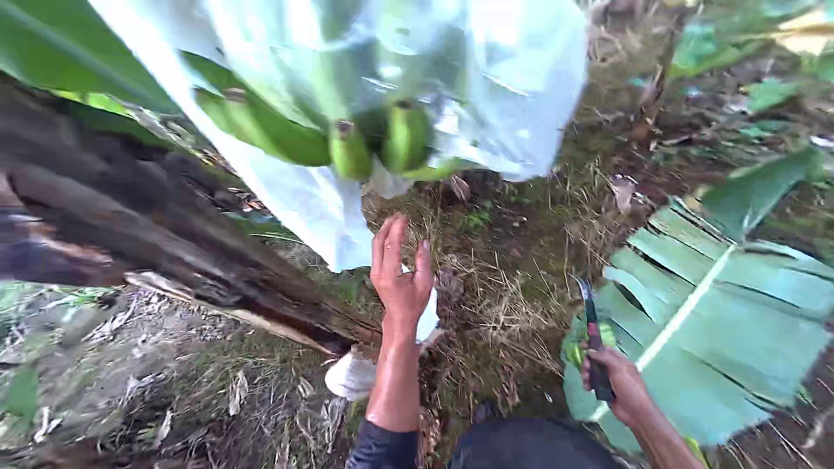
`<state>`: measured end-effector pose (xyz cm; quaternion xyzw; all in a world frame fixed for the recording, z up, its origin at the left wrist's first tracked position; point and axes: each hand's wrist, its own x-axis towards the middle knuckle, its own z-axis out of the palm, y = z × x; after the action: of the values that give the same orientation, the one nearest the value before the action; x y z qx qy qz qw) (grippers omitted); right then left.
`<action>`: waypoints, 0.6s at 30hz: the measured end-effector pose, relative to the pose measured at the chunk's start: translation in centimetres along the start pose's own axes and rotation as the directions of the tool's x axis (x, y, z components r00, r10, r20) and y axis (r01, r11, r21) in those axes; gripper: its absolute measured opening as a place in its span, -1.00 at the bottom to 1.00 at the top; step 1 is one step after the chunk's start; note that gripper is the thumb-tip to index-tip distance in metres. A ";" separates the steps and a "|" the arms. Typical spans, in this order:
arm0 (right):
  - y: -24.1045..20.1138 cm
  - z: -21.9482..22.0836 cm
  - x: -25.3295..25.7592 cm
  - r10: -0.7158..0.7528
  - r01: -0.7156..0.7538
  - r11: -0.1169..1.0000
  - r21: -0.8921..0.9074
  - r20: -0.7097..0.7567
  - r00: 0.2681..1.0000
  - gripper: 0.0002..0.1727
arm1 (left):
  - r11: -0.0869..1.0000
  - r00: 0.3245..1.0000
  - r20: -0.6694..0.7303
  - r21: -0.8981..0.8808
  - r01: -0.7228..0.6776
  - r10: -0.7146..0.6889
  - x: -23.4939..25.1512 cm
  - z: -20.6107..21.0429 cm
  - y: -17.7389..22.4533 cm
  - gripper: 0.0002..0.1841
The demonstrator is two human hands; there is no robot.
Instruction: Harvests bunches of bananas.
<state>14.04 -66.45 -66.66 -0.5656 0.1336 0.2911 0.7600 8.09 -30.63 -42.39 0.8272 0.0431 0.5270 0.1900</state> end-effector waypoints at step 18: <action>5.0 20.5 -2.7 0.070 -0.064 0.998 -0.030 0.295 0.953 -0.61 | 0.778 0.731 0.335 -0.009 -0.628 0.594 8.2 2.6 4.1 -0.48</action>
<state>6.37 -47.08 -62.44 -0.5182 0.0344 0.3993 0.7556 13.52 -32.86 -34.92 0.8779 -0.2353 0.4158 -0.0333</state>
